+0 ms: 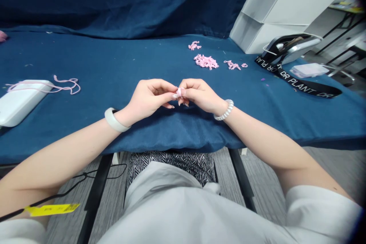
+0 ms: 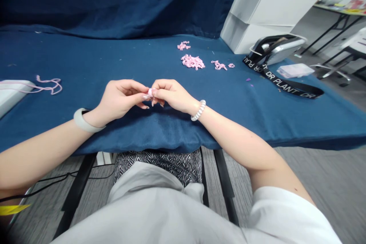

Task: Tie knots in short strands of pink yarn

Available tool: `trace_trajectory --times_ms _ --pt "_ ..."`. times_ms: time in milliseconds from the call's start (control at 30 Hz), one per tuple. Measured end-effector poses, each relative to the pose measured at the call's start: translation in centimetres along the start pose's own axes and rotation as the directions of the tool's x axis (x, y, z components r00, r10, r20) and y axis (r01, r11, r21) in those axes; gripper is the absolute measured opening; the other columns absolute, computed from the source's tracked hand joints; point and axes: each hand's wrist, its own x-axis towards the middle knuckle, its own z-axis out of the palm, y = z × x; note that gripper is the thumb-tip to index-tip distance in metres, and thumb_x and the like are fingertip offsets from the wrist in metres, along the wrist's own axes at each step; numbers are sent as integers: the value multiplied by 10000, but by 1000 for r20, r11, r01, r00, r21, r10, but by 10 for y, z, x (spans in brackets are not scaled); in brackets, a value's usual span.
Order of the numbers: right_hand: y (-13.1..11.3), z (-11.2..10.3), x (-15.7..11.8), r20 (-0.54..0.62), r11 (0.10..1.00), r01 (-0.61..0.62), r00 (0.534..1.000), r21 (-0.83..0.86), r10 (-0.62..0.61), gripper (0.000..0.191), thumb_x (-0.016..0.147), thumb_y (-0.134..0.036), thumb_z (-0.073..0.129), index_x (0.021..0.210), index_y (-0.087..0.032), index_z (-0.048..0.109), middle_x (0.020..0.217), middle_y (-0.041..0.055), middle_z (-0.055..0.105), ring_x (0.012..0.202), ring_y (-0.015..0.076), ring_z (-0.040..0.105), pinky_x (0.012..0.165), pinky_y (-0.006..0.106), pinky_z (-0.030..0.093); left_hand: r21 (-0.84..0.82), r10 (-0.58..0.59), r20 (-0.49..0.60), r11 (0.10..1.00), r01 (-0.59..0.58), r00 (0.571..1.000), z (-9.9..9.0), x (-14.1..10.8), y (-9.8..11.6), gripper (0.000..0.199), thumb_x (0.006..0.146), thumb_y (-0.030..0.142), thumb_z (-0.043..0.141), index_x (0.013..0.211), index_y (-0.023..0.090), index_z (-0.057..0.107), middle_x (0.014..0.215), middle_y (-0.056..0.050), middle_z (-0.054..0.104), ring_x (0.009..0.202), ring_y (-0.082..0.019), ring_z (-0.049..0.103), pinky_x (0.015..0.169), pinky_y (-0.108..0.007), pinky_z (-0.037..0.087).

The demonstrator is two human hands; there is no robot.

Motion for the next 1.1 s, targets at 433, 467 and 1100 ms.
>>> trace_trajectory --times_ms 433,467,1100 --pt "5 2 2 -12 998 52 999 -20 -52 263 821 -334 680 743 -113 563 623 -7 598 525 44 499 488 155 435 138 125 -103 984 -110 987 7 -5 1 339 673 424 797 726 106 689 683 -43 700 603 -116 659 569 -184 564" --pt "5 2 2 -14 998 57 998 -19 -57 275 819 -346 687 741 -113 563 623 -8 595 527 44 500 488 156 437 127 119 -94 986 -107 988 7 -5 2 340 679 425 792 732 106 685 687 -44 699 609 -121 662 569 -189 568" --pt "3 -3 -2 11 981 65 998 -182 -64 312 842 -419 653 776 -124 573 707 15 619 587 66 516 530 185 440 -125 -138 35 982 141 990 3 -3 3 251 688 325 771 803 112 705 730 -65 705 712 -174 705 577 -239 601"
